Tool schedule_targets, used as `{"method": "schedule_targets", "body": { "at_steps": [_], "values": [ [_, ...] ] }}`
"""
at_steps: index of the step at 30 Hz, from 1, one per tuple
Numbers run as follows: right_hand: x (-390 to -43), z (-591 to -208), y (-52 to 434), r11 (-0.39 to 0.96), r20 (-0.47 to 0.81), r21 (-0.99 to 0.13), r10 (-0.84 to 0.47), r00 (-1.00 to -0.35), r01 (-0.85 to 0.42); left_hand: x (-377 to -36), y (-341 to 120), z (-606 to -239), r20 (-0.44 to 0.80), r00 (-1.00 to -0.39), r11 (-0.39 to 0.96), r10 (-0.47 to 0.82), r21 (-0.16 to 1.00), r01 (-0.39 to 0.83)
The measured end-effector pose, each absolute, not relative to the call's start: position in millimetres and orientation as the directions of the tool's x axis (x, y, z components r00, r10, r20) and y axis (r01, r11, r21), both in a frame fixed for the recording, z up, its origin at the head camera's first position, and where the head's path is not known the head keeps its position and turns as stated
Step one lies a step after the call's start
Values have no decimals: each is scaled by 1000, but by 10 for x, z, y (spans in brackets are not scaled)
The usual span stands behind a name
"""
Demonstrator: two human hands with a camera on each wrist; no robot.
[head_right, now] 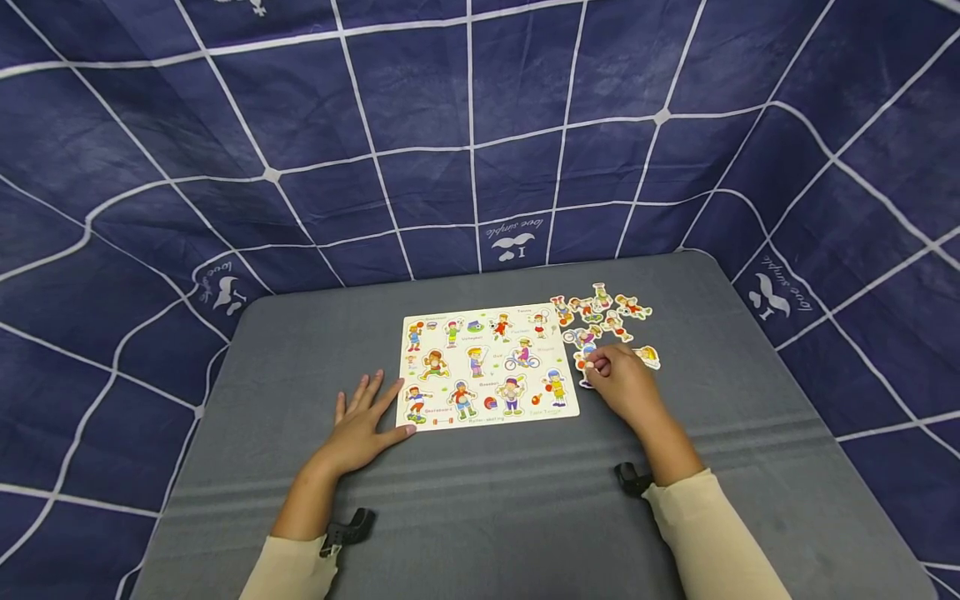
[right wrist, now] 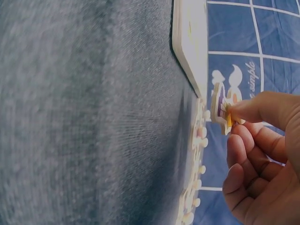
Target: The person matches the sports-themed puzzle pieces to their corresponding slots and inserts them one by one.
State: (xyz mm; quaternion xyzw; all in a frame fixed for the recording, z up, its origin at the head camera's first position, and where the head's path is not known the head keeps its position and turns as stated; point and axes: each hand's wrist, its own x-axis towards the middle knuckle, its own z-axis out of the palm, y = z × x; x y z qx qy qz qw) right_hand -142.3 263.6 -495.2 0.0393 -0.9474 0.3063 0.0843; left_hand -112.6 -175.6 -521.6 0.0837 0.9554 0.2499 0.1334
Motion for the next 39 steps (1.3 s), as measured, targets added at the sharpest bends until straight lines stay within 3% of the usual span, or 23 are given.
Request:
{"method": "schedule_targets", "body": {
  "at_steps": [39],
  "values": [
    [-1413, -4997, 2334, 755, 73, -617, -225, -972, -222, -1122, -1761, -5250, -171, -961, 854, 217, 510, 103]
  ]
}}
